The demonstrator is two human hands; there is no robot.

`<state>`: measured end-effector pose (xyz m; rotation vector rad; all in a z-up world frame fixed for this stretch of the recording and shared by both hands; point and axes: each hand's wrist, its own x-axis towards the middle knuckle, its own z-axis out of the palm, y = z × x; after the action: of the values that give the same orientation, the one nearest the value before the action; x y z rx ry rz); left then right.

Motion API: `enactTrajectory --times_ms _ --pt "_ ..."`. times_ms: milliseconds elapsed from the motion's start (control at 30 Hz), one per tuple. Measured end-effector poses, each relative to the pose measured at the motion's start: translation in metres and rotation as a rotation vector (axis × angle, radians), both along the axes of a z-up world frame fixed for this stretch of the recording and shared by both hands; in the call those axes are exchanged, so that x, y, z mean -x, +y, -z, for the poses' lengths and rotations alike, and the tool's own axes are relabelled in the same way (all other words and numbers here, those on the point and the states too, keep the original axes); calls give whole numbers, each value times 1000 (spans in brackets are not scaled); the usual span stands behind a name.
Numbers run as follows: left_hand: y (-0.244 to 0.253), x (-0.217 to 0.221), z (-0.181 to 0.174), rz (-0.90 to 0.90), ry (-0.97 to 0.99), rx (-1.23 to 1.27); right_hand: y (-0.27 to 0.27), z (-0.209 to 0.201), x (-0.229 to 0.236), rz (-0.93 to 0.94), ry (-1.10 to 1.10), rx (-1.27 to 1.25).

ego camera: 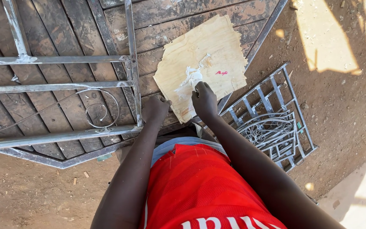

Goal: Applying and smoothing filler putty on the joints of a metal frame to prepare it for finishing.

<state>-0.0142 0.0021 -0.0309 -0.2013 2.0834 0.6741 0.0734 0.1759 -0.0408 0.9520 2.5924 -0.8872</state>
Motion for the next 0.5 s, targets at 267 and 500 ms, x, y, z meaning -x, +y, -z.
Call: enactTrajectory --times_ms 267,500 --pt "1 3 -5 30 -3 27 5 -4 -2 165 -78 132" --pt "-1 3 -9 23 -1 30 -6 -19 -1 170 -106 39"
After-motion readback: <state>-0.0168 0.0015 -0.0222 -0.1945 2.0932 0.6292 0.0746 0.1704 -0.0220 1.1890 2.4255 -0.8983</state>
